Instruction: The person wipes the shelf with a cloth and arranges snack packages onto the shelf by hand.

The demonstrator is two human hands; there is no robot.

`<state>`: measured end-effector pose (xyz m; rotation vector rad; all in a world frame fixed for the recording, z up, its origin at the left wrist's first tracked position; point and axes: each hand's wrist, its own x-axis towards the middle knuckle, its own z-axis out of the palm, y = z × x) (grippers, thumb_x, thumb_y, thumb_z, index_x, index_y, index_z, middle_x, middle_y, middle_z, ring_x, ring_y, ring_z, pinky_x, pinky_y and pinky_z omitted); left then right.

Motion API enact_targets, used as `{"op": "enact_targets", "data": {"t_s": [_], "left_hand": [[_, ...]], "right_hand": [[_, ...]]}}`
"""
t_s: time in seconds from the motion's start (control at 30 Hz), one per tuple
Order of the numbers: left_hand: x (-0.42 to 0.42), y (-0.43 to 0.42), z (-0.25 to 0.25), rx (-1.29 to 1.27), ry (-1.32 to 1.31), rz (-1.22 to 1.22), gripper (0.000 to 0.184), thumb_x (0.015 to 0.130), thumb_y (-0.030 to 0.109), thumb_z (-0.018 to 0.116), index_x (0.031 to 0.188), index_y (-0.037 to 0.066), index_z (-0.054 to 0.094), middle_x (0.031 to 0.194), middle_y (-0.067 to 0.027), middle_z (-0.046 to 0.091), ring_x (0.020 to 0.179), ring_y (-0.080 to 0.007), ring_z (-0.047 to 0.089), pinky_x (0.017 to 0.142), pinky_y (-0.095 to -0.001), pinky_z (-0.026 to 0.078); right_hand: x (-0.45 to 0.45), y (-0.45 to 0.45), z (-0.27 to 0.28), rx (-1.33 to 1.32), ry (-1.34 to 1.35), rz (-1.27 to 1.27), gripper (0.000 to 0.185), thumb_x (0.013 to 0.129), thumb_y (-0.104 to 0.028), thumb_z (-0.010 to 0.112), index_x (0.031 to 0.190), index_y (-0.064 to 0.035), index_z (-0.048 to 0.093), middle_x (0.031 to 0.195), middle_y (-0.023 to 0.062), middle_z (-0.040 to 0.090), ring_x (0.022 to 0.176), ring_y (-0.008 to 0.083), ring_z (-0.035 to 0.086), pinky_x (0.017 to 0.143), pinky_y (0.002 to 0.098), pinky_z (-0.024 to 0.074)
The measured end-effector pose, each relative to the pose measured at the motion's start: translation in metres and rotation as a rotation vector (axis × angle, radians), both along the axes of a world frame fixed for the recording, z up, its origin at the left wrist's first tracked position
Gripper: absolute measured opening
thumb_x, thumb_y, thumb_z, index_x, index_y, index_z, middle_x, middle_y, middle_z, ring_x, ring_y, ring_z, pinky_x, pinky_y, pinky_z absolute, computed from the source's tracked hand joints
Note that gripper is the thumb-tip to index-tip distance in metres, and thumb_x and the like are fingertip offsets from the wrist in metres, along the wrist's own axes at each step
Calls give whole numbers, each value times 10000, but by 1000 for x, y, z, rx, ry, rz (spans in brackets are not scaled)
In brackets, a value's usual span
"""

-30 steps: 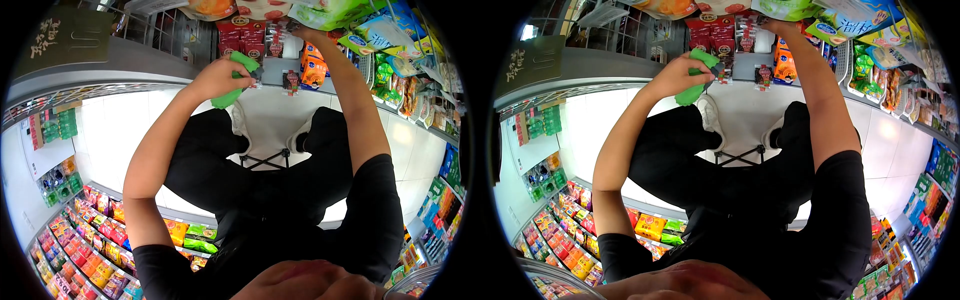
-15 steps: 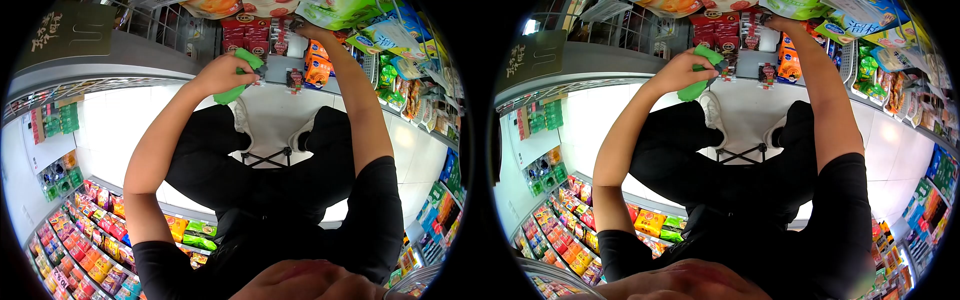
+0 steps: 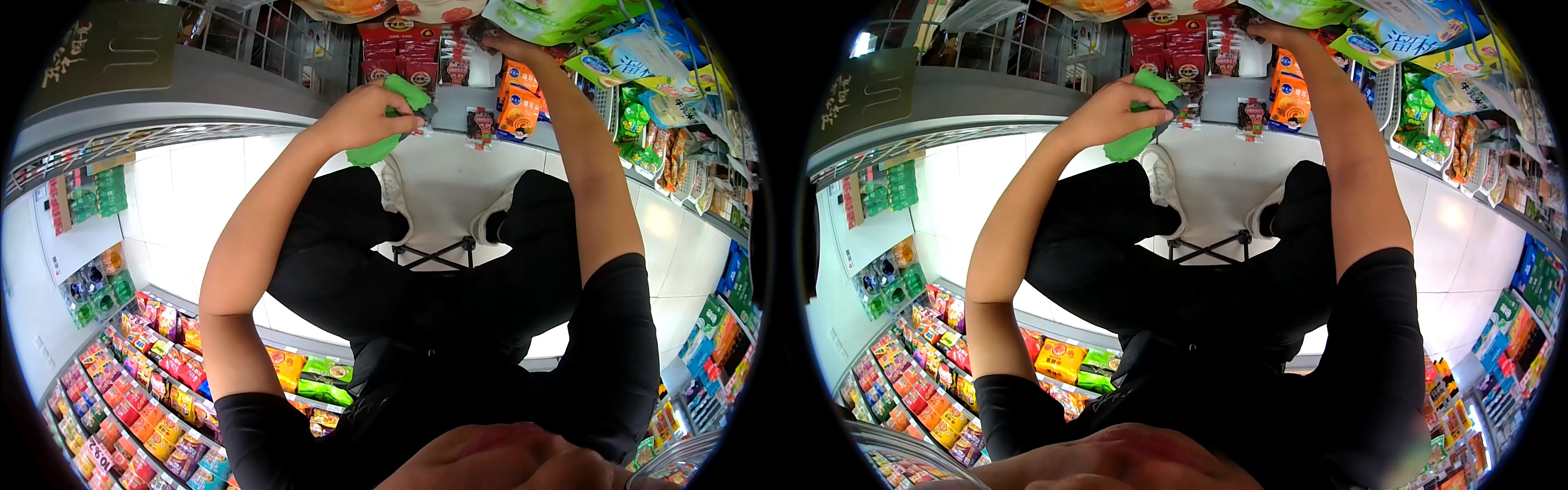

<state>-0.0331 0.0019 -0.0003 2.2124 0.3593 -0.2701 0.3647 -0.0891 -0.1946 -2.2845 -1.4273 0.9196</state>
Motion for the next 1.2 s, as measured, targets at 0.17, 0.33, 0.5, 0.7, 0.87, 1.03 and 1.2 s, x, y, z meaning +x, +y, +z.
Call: {"op": "enact_targets", "data": {"t_s": [0.17, 0.33, 0.5, 0.7, 0.87, 1.03, 1.2], "left_hand": [[-1, -1, 0, 7, -31, 11, 310, 890, 362, 741, 956, 60, 773, 933, -132, 682, 1031, -284, 590, 905, -389, 483], [-2, 0, -3, 6, -87, 23, 342, 869, 424, 729, 920, 92, 790, 871, -146, 689, 966, -311, 608, 867, -405, 493], [-1, 1, -7, 22, -101, 11, 336, 869, 424, 730, 901, 96, 791, 868, -141, 688, 948, -302, 604, 849, -399, 492], [3, -2, 3, 1, -39, -27, 312, 902, 360, 735, 974, 58, 768, 915, -118, 688, 1037, -276, 585, 910, -385, 483], [1, -5, 3, 26, -39, -10, 312, 890, 388, 726, 953, 87, 779, 910, -118, 692, 1036, -278, 586, 904, -387, 485], [-1, -2, -5, 39, -66, 4, 306, 869, 433, 715, 920, 144, 804, 915, -118, 693, 1022, -288, 595, 879, -390, 495], [-1, 1, -8, 21, -56, 10, 327, 870, 441, 717, 928, 130, 799, 936, -127, 687, 1002, -297, 603, 872, -394, 497]], "right_hand": [[-27, 0, 22, 80, -423, 7, 683, 795, -429, 697, 1372, -92, 556, 1203, 206, 667, 1125, 351, 607, 999, 422, 460], [-25, 3, 1, 274, -590, -5, 688, 795, -399, 702, 1395, -106, 534, 1203, 187, 671, 1132, 354, 617, 999, 443, 475], [-20, 3, 1, 149, 193, -178, 682, 795, -423, 718, 1346, -58, 549, 1159, 173, 682, 1071, 354, 641, 972, 431, 499], [-16, 5, 2, 140, -514, -63, 618, 766, -453, 749, 1216, -50, 618, 1103, 148, 701, 960, 300, 681, 883, 396, 531], [-31, 3, 21, -23, -177, -170, 581, 760, -462, 739, 1202, -97, 644, 1107, 141, 704, 1055, 301, 654, 925, 403, 503], [-49, 13, 8, 48, -580, -150, 568, 775, -389, 745, 1282, -166, 620, 1252, 135, 658, 1153, 311, 620, 958, 429, 502], [-47, 19, -9, 25, -578, -144, 620, 792, -335, 743, 1375, -205, 574, 1332, 130, 619, 1226, 323, 585, 1019, 451, 483]]}}
